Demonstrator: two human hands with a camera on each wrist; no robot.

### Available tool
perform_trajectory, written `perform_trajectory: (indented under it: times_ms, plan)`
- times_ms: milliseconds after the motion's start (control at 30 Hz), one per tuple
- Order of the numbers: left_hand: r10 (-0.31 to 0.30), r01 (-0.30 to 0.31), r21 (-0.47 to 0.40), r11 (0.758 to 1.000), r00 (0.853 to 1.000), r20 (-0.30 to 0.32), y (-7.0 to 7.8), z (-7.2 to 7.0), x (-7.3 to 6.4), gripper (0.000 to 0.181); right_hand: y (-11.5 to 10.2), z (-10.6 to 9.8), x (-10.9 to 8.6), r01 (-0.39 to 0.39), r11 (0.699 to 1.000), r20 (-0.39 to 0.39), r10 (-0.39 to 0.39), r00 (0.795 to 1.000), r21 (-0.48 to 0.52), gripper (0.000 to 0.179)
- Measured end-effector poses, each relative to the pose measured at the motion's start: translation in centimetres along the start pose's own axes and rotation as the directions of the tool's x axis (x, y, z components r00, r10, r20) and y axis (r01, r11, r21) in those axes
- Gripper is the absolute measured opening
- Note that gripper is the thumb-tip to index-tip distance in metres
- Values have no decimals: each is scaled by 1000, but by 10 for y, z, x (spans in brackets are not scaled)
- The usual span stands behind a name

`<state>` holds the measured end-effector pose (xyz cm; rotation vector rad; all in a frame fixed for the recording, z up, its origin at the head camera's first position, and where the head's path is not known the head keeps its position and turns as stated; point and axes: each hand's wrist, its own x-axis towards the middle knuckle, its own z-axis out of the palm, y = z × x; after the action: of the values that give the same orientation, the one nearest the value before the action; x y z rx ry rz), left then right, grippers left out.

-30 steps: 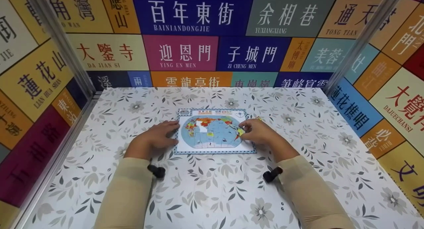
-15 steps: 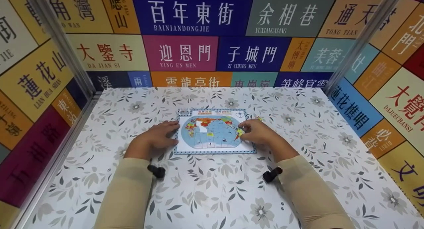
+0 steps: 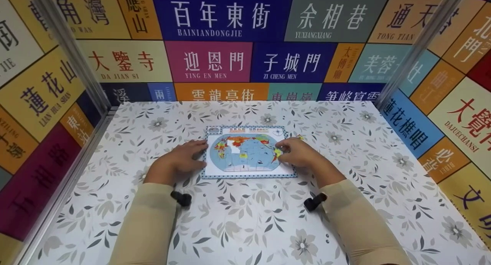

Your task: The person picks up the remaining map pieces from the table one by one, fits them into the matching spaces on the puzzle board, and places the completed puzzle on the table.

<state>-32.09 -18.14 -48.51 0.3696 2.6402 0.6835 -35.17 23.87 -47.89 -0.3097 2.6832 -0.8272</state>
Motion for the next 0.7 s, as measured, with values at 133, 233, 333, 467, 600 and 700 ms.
perform_trajectory:
  times_ms: [133, 233, 333, 467, 600, 700]
  plan:
    - [-8, 8, 0, 1000, 1000, -1, 0, 1, 1, 75, 0, 0, 0, 10, 1000, -2, -10, 1000, -6, 56]
    - [-8, 8, 2, 1000, 1000, -2, -1, 1, 1, 75, 1, -1, 0, 21, 1000, -2, -21, 1000, -11, 56]
    - [-15, 15, 0, 1000, 1000, -3, -1, 1, 1, 75, 0, -1, -1, 29, 999, -5, -29, 1000, -14, 56]
    - [-22, 22, 0, 1000, 1000, 4, 0, 1, 1, 75, 1, -1, -1, 36, 999, -9, -36, 999, -13, 56]
    - [-3, 3, 26, 1000, 1000, 18, 1, -1, 1, 76, 2, -1, 0, 49, 999, -6, -49, 999, -11, 55]
    - [7, -8, 38, 999, 1000, 24, 1, -2, 2, 76, 2, -1, 0, 54, 998, -2, -54, 999, -13, 56]
